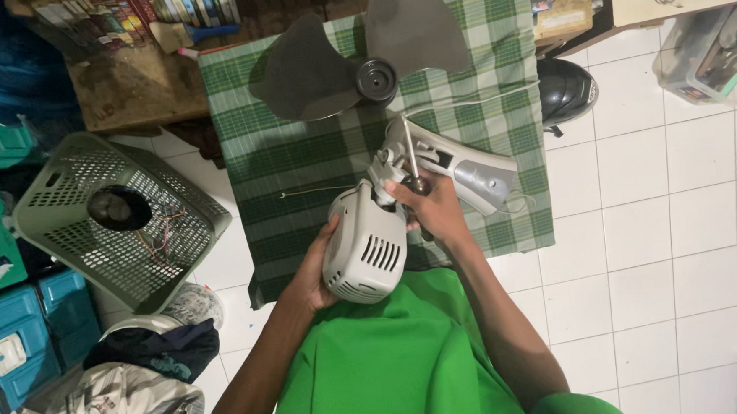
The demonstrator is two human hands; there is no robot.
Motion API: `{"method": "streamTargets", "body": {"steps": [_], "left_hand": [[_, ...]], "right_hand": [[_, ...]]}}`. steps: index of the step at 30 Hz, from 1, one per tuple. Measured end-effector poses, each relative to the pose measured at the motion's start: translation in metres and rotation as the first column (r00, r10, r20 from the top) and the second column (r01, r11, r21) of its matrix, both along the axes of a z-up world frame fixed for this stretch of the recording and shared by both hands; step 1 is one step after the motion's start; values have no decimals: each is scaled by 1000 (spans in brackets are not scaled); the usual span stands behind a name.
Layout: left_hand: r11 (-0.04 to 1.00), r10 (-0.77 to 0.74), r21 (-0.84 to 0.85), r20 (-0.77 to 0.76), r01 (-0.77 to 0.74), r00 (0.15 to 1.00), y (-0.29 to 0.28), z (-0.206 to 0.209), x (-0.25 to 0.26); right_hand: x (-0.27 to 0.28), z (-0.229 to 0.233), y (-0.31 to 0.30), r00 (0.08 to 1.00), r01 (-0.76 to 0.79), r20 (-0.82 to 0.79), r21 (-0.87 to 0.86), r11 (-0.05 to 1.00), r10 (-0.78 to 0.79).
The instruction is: The person disassembles a small white electric fan on a table. They use a screwdriver to remove screws, separate the fan housing, and remove the motor and internal components, placing parts on the table.
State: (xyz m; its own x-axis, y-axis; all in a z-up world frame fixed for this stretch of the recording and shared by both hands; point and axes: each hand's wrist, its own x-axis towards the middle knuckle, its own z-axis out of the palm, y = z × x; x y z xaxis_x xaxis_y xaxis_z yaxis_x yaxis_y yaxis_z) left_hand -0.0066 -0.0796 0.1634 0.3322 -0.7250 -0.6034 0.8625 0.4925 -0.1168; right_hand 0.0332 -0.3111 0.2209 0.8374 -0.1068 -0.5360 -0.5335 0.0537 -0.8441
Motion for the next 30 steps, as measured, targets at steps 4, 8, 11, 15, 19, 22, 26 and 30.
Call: {"method": "streamTargets", "body": {"steps": [4,8,11,15,19,22,26,30], "left_hand": [[998,-18,59,1,18,1000,3,5,-2],[991,-68,114,16,66,998,6,11,2],[984,-95,153,14,92,995,8,9,4],[925,-137,367,87,96,987,12,1,-1],[844,-202,535,372,-32,906,17,-17,-14],[820,-221,563,473,-99,853,23,-32,-24],[856,-161,485,579,-179,799,23,-31,-31],[810,-193,503,715,-302,672,8,-11,-28]], "right_hand": [[3,-6,2,997,60,-59,93,994,-55],[3,-9,3,994,76,-86,156,985,-64],[1,-14,5,991,126,-70,217,968,-114],[-3,-26,5,975,223,-66,299,928,-212],[-10,-31,3,976,209,-6,337,918,-220],[-16,-28,10,967,245,11,260,934,-256],[-28,-28,18,932,306,77,358,882,-354],[-47,-44,6,927,263,111,486,834,-358]]}}
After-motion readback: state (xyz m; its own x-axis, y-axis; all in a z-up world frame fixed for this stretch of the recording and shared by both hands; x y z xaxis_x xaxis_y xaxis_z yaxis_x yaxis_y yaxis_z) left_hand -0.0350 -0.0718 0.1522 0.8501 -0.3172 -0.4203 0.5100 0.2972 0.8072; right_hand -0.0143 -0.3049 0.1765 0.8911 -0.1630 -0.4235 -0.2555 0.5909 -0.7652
